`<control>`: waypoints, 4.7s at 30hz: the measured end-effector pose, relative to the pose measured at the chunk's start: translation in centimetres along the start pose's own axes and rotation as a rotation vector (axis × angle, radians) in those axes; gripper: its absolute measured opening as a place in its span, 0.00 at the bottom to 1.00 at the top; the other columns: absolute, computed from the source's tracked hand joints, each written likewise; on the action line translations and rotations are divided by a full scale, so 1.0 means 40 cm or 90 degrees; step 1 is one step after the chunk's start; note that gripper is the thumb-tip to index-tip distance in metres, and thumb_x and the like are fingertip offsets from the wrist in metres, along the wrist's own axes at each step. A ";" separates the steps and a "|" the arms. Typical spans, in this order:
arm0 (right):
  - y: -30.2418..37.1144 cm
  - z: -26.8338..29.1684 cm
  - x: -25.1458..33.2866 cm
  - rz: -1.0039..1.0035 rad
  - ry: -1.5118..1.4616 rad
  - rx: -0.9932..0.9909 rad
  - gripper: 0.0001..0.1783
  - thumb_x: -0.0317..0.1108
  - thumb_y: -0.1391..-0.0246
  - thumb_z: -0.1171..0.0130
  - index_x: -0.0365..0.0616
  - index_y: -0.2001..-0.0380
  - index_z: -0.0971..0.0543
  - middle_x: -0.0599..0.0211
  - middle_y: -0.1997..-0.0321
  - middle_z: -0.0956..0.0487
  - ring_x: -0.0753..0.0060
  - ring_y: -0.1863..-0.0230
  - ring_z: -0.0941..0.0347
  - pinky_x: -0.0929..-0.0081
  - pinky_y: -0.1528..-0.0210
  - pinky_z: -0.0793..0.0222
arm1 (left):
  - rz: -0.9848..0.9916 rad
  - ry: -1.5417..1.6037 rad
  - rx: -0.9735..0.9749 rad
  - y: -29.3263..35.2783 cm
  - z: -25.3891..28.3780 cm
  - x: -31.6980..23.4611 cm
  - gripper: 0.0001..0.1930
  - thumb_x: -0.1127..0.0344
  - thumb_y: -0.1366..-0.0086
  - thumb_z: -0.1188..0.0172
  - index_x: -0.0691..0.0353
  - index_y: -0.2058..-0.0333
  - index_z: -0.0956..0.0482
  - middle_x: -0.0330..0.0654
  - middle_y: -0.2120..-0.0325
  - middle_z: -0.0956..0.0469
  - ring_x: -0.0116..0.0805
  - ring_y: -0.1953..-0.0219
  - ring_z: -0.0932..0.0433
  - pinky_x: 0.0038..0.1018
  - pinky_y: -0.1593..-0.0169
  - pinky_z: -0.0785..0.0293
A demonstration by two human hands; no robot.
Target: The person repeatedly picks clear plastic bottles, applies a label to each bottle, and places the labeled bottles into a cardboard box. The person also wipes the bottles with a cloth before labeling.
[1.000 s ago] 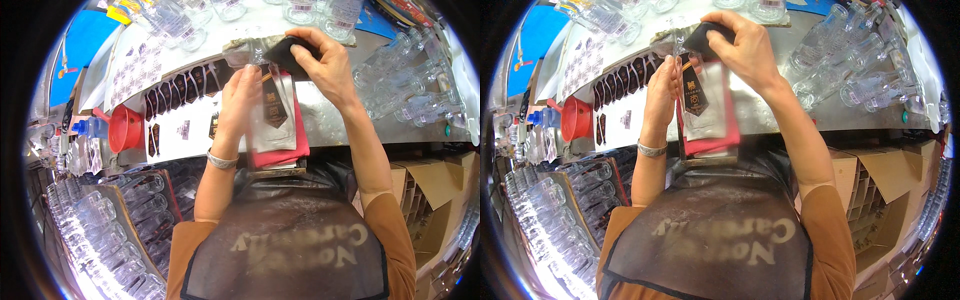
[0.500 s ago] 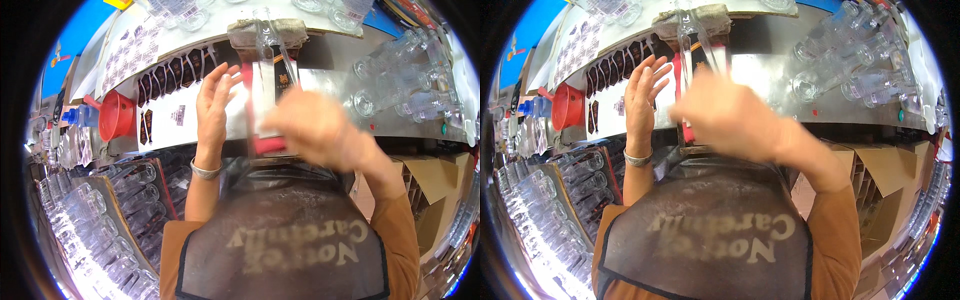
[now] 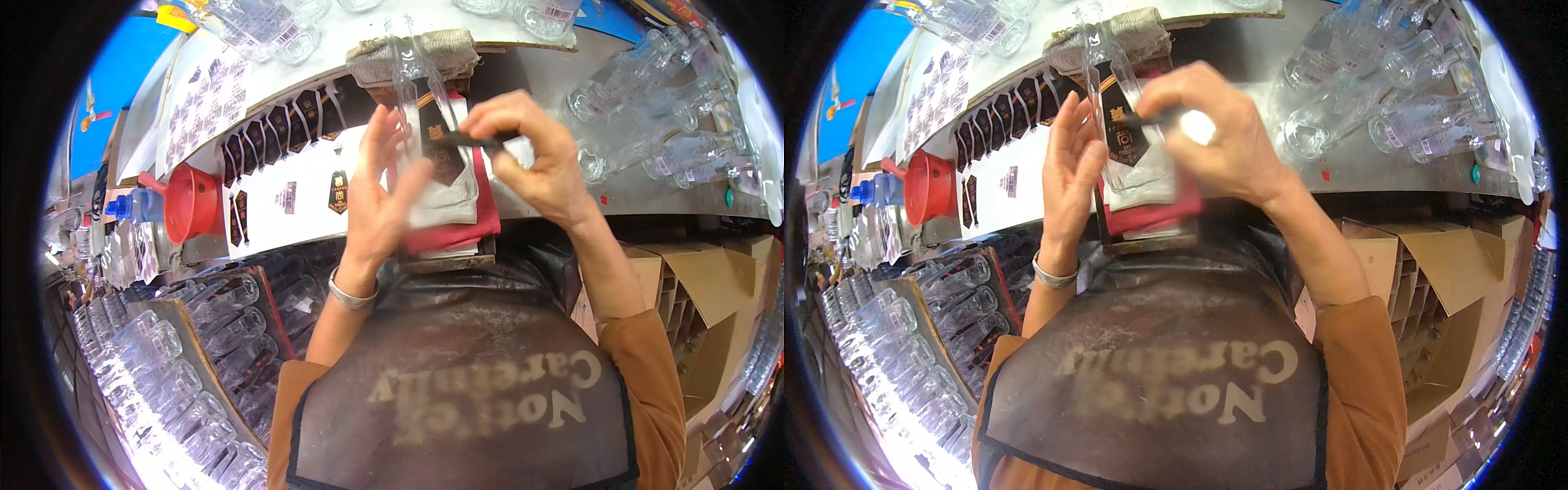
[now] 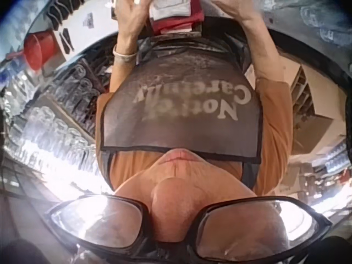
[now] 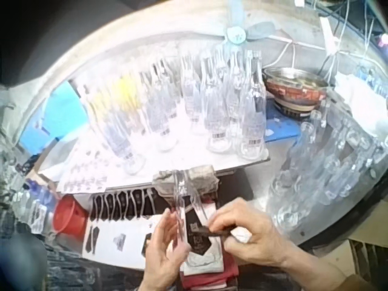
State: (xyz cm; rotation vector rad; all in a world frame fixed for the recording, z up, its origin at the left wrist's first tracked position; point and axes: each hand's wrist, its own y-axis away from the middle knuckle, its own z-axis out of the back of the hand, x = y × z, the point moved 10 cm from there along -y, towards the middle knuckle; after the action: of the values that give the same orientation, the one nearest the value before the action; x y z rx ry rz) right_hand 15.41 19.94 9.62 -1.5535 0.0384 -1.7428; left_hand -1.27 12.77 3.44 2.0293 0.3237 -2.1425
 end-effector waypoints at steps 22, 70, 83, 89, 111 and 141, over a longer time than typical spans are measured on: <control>-0.232 -0.036 0.106 0.249 0.369 0.005 0.13 0.25 0.52 0.39 0.42 0.61 0.19 0.59 0.61 0.18 0.57 0.58 0.23 0.67 0.56 0.28 | -0.037 -0.178 0.051 0.034 -0.028 -0.013 0.58 0.62 0.48 0.24 0.65 0.28 0.57 0.60 0.36 0.37 0.49 0.34 0.35 0.40 0.32 0.40; 0.094 -0.011 -0.088 -0.313 0.217 0.019 0.14 0.31 0.38 0.41 0.35 0.52 0.21 0.66 0.65 0.16 0.87 0.76 0.35 0.82 0.72 0.37 | -0.348 -0.819 -0.388 -0.133 0.554 -0.066 0.17 0.68 0.40 0.33 0.58 0.52 0.19 0.45 0.39 0.30 0.46 0.35 0.34 0.44 0.35 0.41; 0.155 0.046 -0.092 -0.320 0.185 -0.029 0.13 0.29 0.39 0.39 0.35 0.53 0.20 0.67 0.66 0.16 0.87 0.75 0.32 0.85 0.70 0.36 | -0.286 -0.606 -0.368 -0.027 0.614 -0.079 0.09 0.69 0.42 0.34 0.62 0.62 0.18 0.47 0.54 0.20 0.47 0.52 0.22 0.39 0.48 0.28; 0.198 0.047 -0.115 -0.342 0.169 -0.018 0.12 0.29 0.38 0.40 0.35 0.53 0.20 0.67 0.65 0.17 0.86 0.70 0.27 0.86 0.67 0.33 | -0.121 -0.761 -0.154 0.159 0.508 0.094 0.20 0.67 0.40 0.36 0.62 0.48 0.22 0.46 0.46 0.23 0.47 0.42 0.28 0.43 0.37 0.38; 0.154 -0.046 -0.034 -0.254 0.258 0.069 0.12 0.27 0.40 0.39 0.38 0.54 0.18 0.68 0.66 0.16 0.85 0.74 0.33 0.83 0.70 0.36 | -0.251 -0.766 -0.237 0.329 0.556 0.114 0.13 0.71 0.44 0.32 0.58 0.59 0.17 0.43 0.49 0.22 0.45 0.43 0.25 0.44 0.37 0.34; 0.055 -0.214 0.006 -0.471 -0.372 0.184 0.20 0.44 0.40 0.39 0.36 0.57 0.19 0.73 0.71 0.21 0.88 0.72 0.29 0.84 0.73 0.35 | -0.032 0.084 0.097 0.061 0.090 -0.125 0.02 0.75 0.36 0.39 0.66 0.66 0.19 0.49 0.44 0.27 0.35 0.42 0.27 0.34 0.40 0.30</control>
State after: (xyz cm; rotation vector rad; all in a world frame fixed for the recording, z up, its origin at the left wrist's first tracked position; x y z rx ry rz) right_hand 9.26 14.34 6.58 -1.9179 -1.1502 -1.6142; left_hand -3.76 9.33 8.53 2.2757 0.2368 -2.1273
